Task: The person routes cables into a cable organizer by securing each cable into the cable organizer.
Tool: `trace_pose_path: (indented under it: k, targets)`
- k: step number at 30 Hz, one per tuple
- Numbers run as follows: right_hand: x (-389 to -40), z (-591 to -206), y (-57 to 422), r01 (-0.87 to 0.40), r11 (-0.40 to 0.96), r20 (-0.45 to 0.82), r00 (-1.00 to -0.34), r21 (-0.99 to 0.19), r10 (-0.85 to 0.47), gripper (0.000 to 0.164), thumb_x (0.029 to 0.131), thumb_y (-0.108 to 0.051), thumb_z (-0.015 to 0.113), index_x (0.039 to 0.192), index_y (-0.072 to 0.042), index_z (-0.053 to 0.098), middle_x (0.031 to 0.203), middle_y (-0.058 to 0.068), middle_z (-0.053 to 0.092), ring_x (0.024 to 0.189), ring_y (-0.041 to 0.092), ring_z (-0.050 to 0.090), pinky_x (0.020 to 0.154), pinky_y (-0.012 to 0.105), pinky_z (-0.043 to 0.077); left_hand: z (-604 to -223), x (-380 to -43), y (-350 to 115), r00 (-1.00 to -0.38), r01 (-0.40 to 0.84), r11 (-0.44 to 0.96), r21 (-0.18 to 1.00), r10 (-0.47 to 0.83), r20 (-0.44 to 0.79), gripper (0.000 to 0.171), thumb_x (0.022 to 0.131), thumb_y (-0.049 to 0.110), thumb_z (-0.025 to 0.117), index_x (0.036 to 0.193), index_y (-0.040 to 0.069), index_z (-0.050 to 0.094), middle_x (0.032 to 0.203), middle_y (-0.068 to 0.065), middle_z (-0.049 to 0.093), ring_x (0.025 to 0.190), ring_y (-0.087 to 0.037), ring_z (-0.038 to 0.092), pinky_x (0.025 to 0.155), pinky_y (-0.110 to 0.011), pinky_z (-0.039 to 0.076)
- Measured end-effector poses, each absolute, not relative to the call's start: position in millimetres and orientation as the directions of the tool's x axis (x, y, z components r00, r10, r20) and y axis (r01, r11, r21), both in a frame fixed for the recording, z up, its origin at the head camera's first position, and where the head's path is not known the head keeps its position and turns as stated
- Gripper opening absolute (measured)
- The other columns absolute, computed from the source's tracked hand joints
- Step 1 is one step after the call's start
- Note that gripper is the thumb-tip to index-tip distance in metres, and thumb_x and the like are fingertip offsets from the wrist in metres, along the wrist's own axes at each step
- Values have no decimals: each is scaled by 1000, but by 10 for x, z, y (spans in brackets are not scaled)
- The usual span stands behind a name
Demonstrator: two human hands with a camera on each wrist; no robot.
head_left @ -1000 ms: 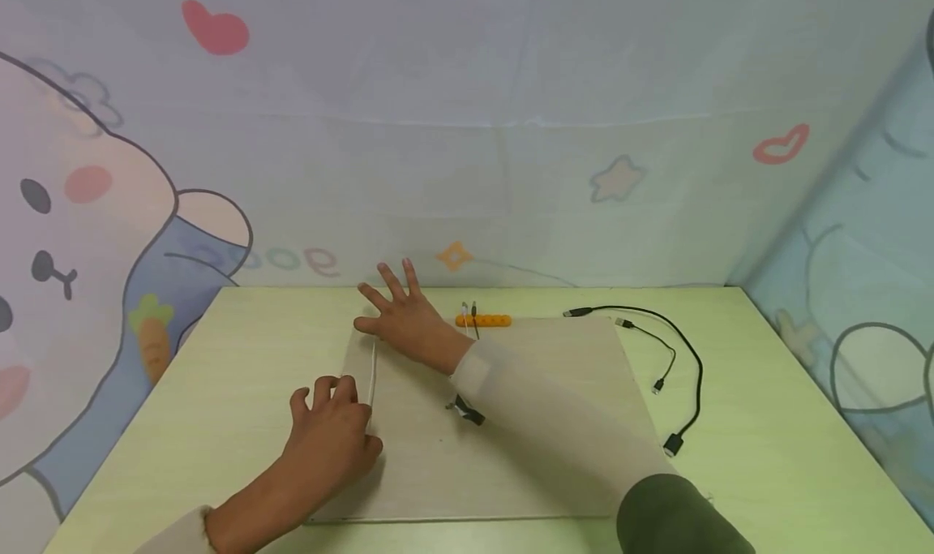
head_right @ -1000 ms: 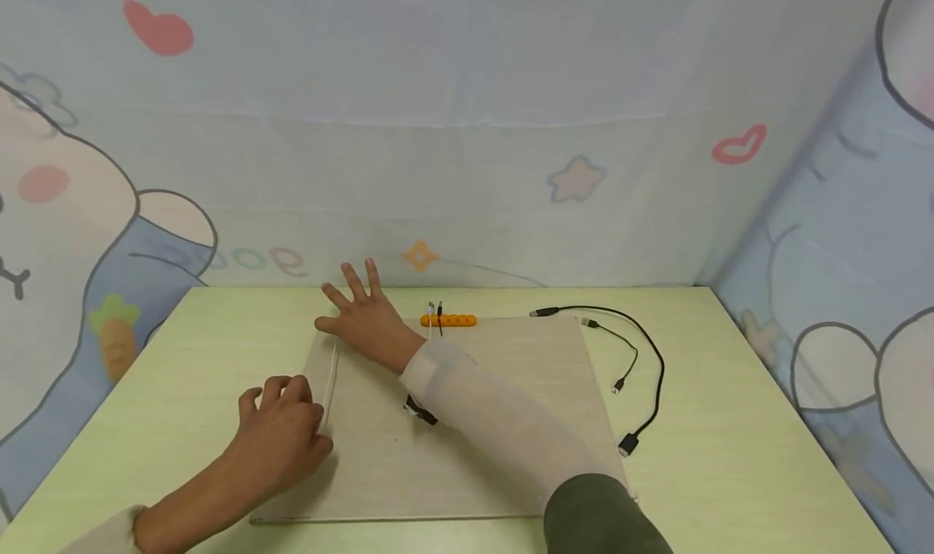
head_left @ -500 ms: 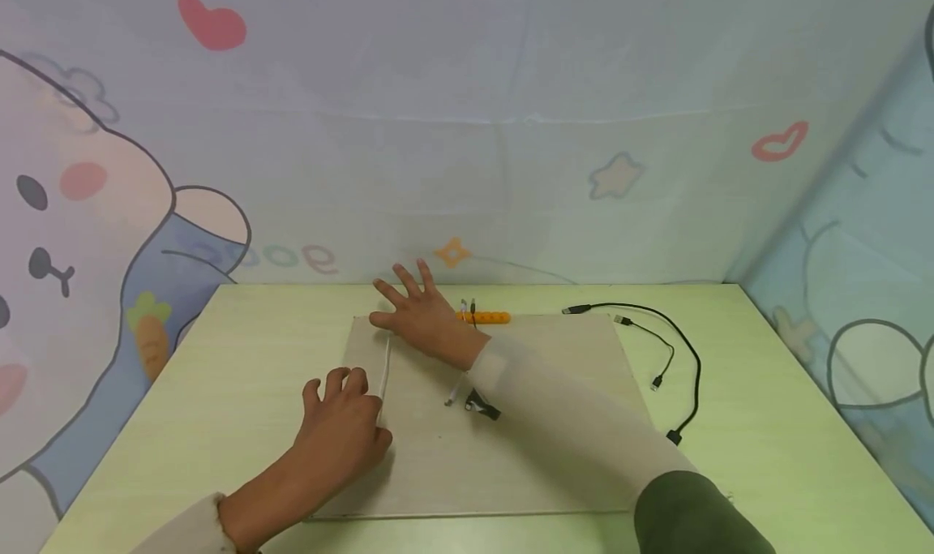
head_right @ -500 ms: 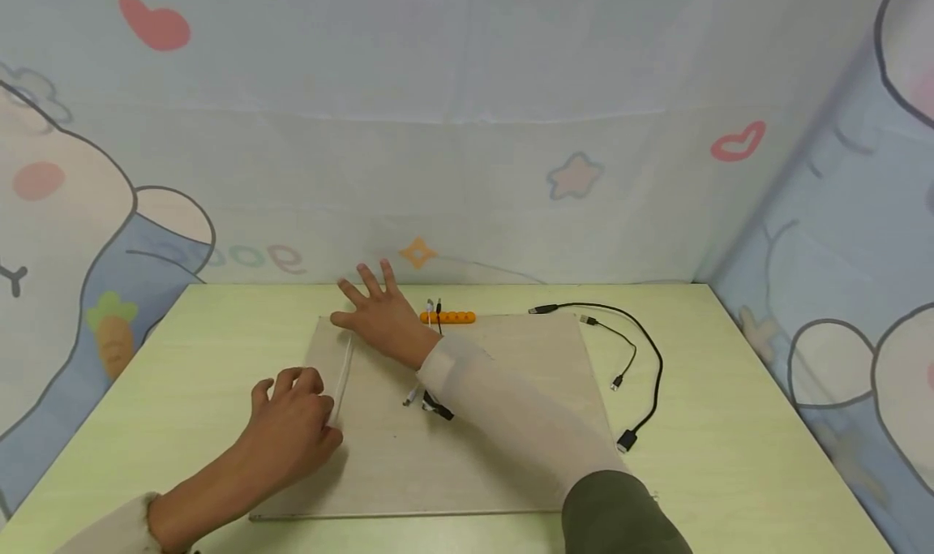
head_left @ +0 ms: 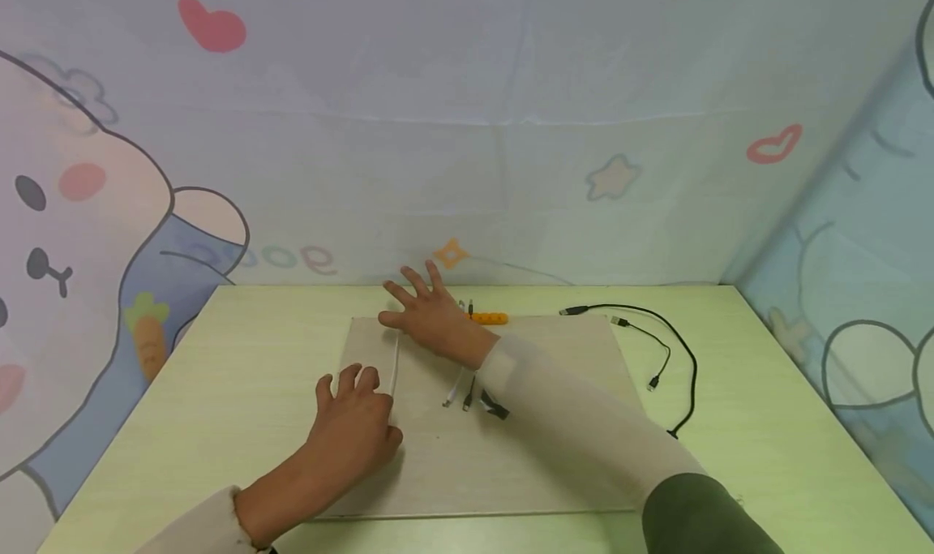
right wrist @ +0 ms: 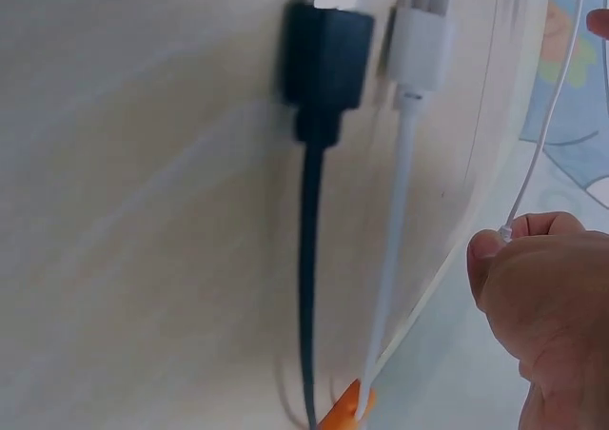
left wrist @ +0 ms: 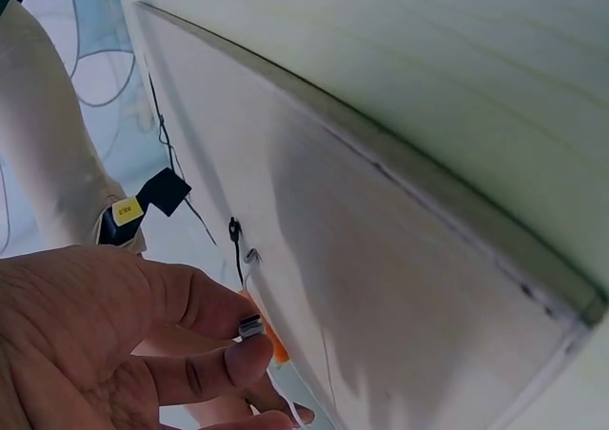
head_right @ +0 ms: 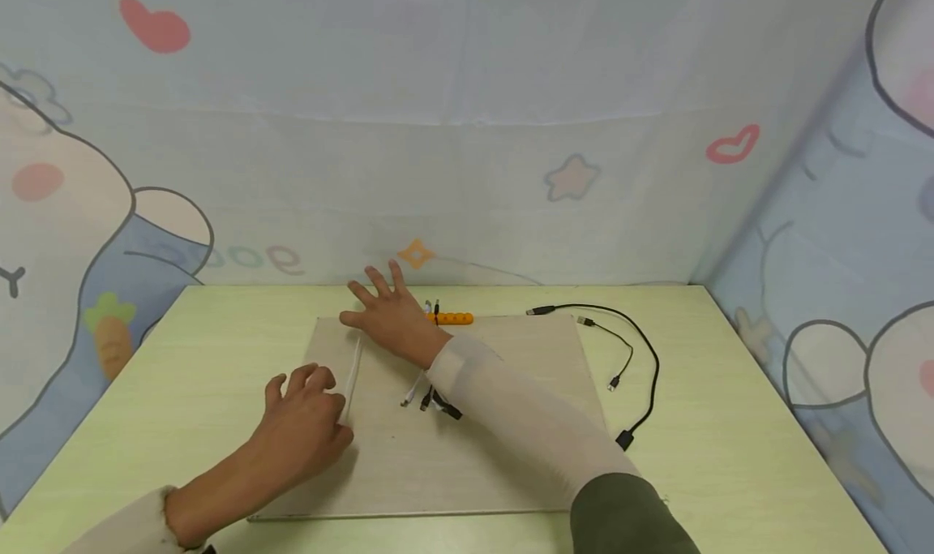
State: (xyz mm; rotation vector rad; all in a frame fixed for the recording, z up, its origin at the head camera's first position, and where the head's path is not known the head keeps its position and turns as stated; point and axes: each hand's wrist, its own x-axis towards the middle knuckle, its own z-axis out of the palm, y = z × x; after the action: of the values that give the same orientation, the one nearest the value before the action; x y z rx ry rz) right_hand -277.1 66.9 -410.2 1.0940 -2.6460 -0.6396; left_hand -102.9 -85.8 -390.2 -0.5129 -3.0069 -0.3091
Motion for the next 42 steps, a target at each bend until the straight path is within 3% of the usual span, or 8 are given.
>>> trace_pose_path:
  k: [18,31,42]
  targets:
    - [-2883,-4168,856,-627,616,28,-689,477,-724,36,118,-30,60,150,-46,52,187,0,28,175,36,26,137,71,26,-3952,-1064,-653,-920,381,919,101,366,142,20,88,13,85,73,7,73,112,-17,64,140,-50,55,112,-78,39]
    - [-2900,-4169,1056,-613,627,70,-686,481,-724,22,118,-42,55,140,-42,57,182,-1,39,171,34,35,136,69,31,-3875,-1092,-461,-914,398,914,82,386,125,22,91,14,85,75,6,73,116,-19,64,143,-50,54,114,-76,38]
    - [-2939,-4206,1224,-637,635,93,-671,437,-736,25,117,-29,61,140,-39,58,177,3,45,168,37,39,133,70,35,-3865,-1111,-358,-894,433,899,69,418,163,25,90,14,86,72,6,71,111,-20,64,138,-50,57,109,-72,40]
